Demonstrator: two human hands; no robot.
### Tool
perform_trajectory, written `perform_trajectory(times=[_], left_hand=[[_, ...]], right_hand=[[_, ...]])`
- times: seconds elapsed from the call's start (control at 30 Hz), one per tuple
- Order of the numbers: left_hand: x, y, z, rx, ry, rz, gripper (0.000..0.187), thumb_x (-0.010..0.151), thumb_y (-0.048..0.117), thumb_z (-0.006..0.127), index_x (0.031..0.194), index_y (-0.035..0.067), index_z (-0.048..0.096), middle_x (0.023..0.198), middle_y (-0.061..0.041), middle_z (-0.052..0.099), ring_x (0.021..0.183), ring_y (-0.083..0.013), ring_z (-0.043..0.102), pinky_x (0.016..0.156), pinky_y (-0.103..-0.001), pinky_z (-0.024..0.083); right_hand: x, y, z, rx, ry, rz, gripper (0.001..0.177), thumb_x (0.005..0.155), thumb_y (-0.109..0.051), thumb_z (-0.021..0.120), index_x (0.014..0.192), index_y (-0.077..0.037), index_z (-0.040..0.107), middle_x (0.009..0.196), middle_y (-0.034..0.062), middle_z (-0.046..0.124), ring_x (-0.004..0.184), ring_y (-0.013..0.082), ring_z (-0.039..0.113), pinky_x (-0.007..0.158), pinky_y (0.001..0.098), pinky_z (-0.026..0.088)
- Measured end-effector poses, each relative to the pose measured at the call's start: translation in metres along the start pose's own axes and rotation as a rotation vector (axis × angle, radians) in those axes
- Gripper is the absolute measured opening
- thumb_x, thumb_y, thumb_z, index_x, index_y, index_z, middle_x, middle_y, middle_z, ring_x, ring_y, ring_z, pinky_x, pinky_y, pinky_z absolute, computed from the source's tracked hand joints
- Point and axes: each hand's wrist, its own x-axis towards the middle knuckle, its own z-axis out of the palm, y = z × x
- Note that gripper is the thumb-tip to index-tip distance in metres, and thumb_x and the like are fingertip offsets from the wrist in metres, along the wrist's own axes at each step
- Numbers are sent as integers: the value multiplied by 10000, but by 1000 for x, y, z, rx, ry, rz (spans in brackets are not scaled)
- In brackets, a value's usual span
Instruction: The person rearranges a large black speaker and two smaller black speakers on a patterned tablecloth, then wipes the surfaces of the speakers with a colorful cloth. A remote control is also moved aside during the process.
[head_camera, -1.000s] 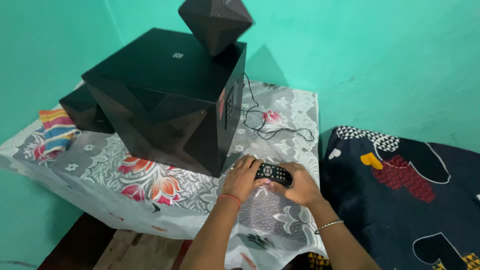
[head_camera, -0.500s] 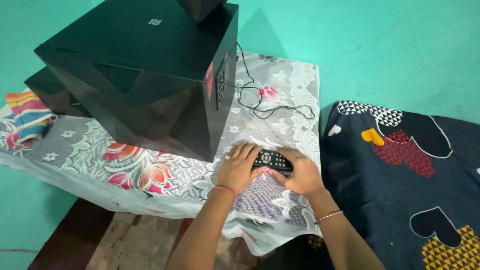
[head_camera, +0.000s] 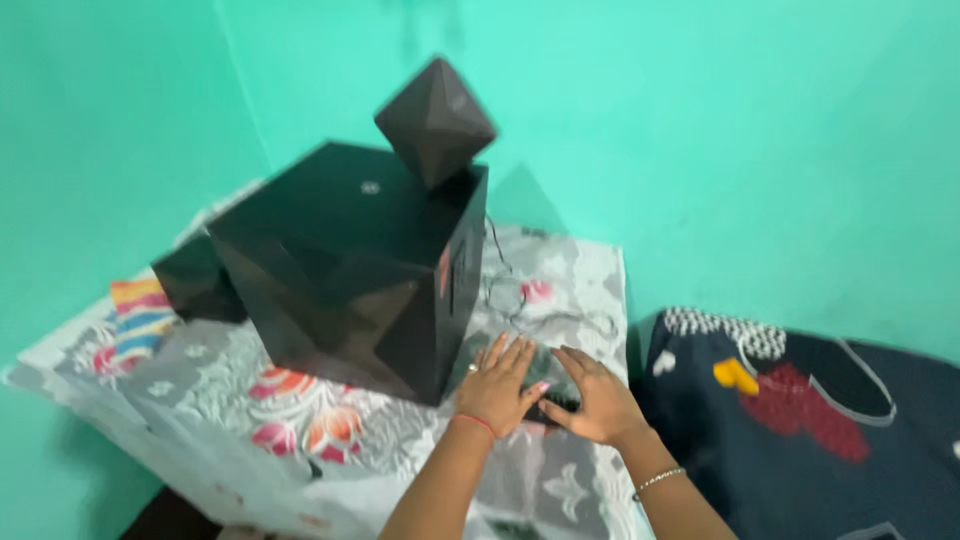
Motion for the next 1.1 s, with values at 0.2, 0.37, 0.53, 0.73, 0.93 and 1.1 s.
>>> perform_trajectory(times=[0.2,0.37,0.53,0.73,0.93,1.1], left_hand=[[43,36,-83,139,256,91,686,993,561,427,1579,216,334,1642,-37,291,1537,-259,172,1215,-493,157],[67,51,-169,238,433,99,674,994,593,433,1564,240,365,1621,-63,334,1536,-260,189,1210,-519,170],[72,36,-241,305,489,-20,681,989,627,401,1565,266,366,1620,-57,342,1530,-261,187,1207,-533,174],[64,-5,-279,308,485,-172,703,980,668,353,1575,295,324,1649,-18,281,1545,-240,160,1225,-516,163],[76,-61,-283,203,432,-266,716,981,679,319,1596,318,259,1670,-19,226,1558,-245,122,1230,-500,161],[118,-108,-280,-316,489,-475,804,949,686,278,1620,248,221,1685,-48,222,1573,-256,124,1193,-570,235]], right_hand=[[42,-8,-52,-141,82,-15,867,772,-514,769,1474,-113,456,1570,141,402,1469,315,344,1184,478,288],[73,-32,-112,-180,167,-68,881,783,-579,746,1467,-99,465,1604,151,362,1501,341,321,1190,504,297],[103,-69,-152,-190,220,-152,931,775,-595,730,1522,-134,421,1610,170,326,1494,355,311,1186,532,286],[143,-113,-171,-226,236,-199,912,805,-610,701,1536,-159,396,1626,158,317,1503,354,293,1188,509,302],[185,-135,-155,-41,272,-111,938,820,-705,591,1570,-196,347,1645,130,306,1490,332,335,1168,468,350],[240,-133,-148,332,427,40,963,888,-755,466,1604,-131,304,1640,190,346,1516,356,338,1220,467,324]])
